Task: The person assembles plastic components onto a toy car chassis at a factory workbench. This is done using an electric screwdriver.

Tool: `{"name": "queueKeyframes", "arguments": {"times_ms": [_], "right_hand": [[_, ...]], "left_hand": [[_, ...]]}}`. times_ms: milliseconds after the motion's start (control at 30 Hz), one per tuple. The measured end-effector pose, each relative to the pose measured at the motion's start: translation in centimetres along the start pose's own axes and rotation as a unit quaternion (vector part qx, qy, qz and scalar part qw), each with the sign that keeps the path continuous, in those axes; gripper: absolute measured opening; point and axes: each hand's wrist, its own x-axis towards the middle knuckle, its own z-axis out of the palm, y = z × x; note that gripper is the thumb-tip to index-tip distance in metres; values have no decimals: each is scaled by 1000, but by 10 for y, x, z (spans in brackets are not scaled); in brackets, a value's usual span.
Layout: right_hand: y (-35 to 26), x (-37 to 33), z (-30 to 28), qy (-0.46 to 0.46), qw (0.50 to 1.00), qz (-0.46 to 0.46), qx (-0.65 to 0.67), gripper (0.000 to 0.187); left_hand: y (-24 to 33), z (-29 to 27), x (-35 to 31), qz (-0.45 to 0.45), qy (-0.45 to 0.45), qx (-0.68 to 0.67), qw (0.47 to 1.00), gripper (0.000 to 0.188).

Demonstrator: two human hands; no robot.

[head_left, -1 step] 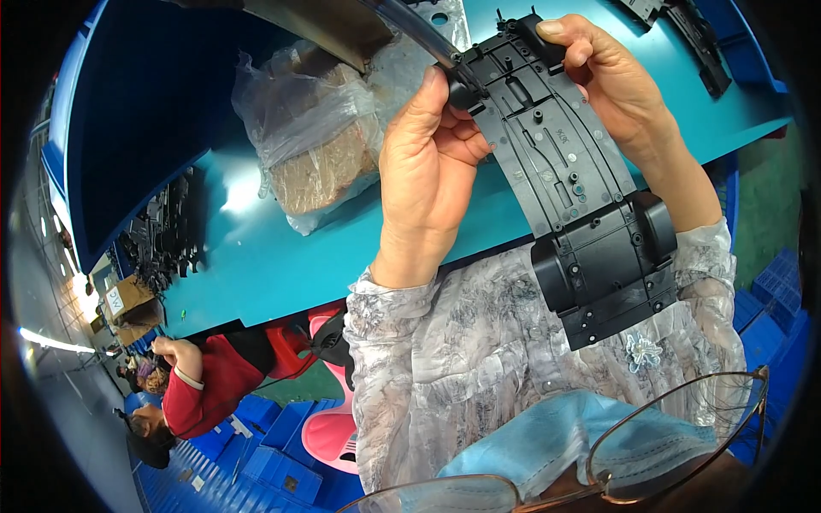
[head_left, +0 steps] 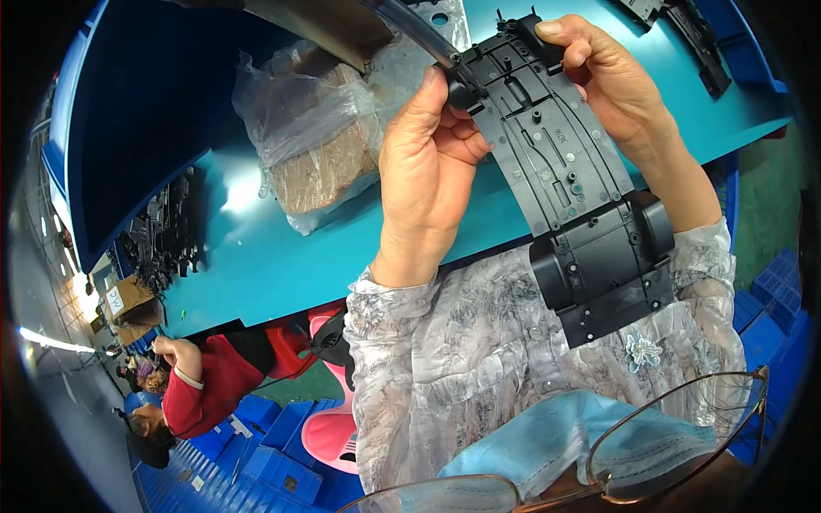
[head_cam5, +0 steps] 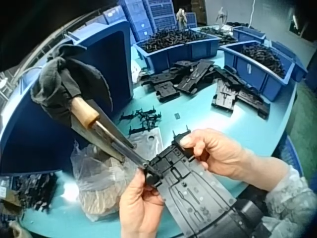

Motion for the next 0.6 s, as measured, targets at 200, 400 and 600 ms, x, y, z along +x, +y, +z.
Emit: {"name": "queueKeyframes", "arguments": {"times_ms": [200, 400, 600], "right_hand": [[6, 4, 3, -70, 997, 10, -42, 8], [11, 6, 0, -78, 995, 11, -60, 11], [16, 6, -3, -101, 993, 12, -60, 14]], "left_hand": [[-9, -13, 1, 7, 75, 15, 997, 24], [-12, -16, -5, 27, 81, 62, 994, 24], [-15, -18, -9, 33, 97, 96, 990, 23]]}}
